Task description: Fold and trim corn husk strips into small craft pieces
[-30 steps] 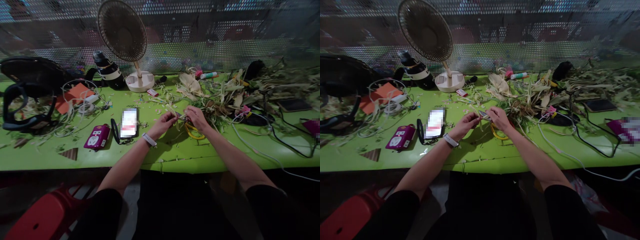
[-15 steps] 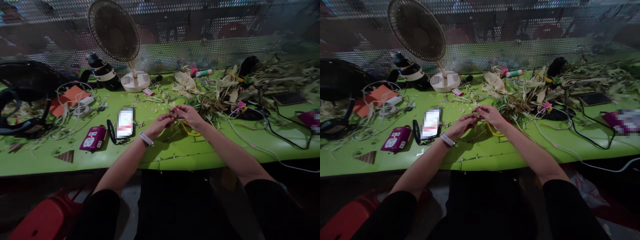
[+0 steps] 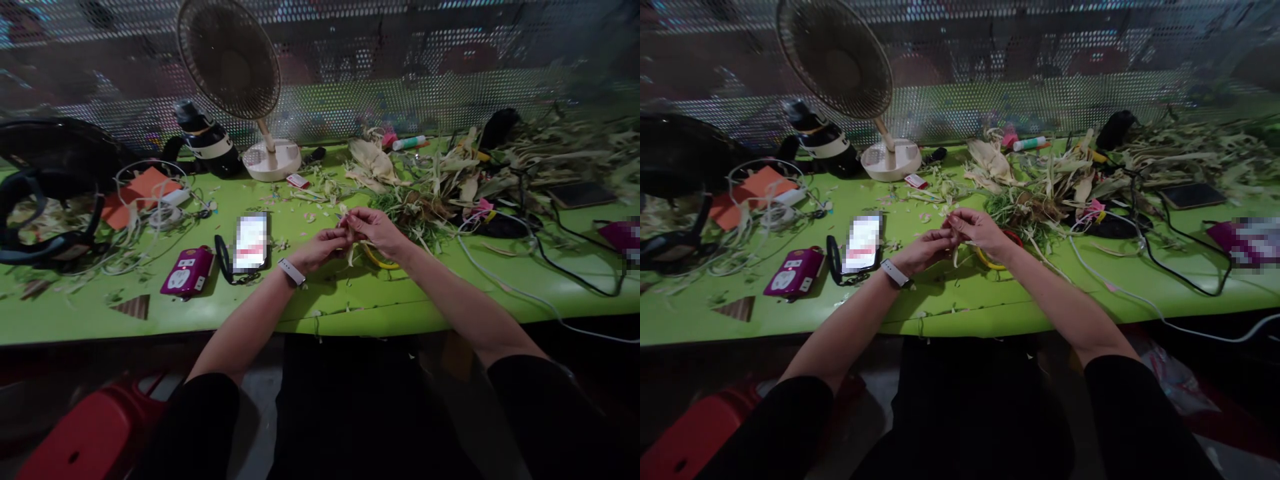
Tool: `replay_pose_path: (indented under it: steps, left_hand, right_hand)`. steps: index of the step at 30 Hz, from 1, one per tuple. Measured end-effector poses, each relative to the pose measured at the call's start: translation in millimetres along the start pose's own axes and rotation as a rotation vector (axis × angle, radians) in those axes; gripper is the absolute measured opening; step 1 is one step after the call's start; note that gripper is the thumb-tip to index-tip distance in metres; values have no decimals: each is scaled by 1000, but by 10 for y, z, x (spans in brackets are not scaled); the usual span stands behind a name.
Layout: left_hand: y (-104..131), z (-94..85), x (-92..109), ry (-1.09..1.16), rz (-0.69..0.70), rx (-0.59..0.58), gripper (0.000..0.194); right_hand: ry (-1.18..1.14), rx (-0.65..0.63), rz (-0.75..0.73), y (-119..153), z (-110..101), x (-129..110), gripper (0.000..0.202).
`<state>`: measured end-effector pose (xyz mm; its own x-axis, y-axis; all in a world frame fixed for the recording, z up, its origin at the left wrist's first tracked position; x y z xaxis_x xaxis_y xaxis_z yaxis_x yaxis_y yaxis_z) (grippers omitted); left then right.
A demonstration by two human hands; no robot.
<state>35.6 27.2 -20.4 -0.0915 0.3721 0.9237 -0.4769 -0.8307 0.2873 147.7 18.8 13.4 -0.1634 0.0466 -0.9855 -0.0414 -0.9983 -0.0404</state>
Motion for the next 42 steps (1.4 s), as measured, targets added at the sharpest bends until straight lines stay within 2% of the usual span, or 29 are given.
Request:
replay_pose_path:
  steps: [3,8,13,17,19,23,26,28,33,38,42]
  left_hand:
    - [-12,-7,-30,-11,11,0,31]
    - [-8,1,25,-119,121,-8,37]
    - [12,23,27,-207,89,-96,36]
    - [21,45,1,-154,60,-112,34]
    - [7,50,-9,-87,44,-93,33]
    - [-60,-17,33,60,92,37,36]
    - [-86,-35,48,91,101,43,39]
    - [-90,-36,52,94,111,36,40]
    - [-98,-32,88,0,238,38,41]
    - [-109,-13,161,-145,391,7,39]
    - [-119,31,120,-202,322,-61,40]
  right_hand:
    - [-22,-8,-7,-13,-10,-23,49]
    - [12,0,-13,-14,-18,14,48]
    - [70,-8,-98,9,-5,-9,46]
    - [128,-19,-114,-16,-36,-82,48]
    - [202,53,-167,-49,-123,-168,50]
    - [496,251,-326,-63,-304,-337,56]
    - [708,200,-364,-47,-268,-316,60]
    - [761,160,-388,-41,-222,-284,59]
    - [766,154,-416,-68,-183,-247,56]
    - [772,207,-512,-67,-187,-274,56]
    - [794,215,-505,-96,-216,-245,63]
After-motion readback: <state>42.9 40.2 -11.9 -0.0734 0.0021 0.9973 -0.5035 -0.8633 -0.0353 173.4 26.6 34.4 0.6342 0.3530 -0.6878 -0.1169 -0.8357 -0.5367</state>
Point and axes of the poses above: each hand's wrist, its own y-axis away from the middle knuckle, its own z-axis out of the palm, x = y × z, the point moved 6 cm from there along -y, towards the middle knuckle, and after that the axes turned 13 degrees about x, right-handed, at the moved point
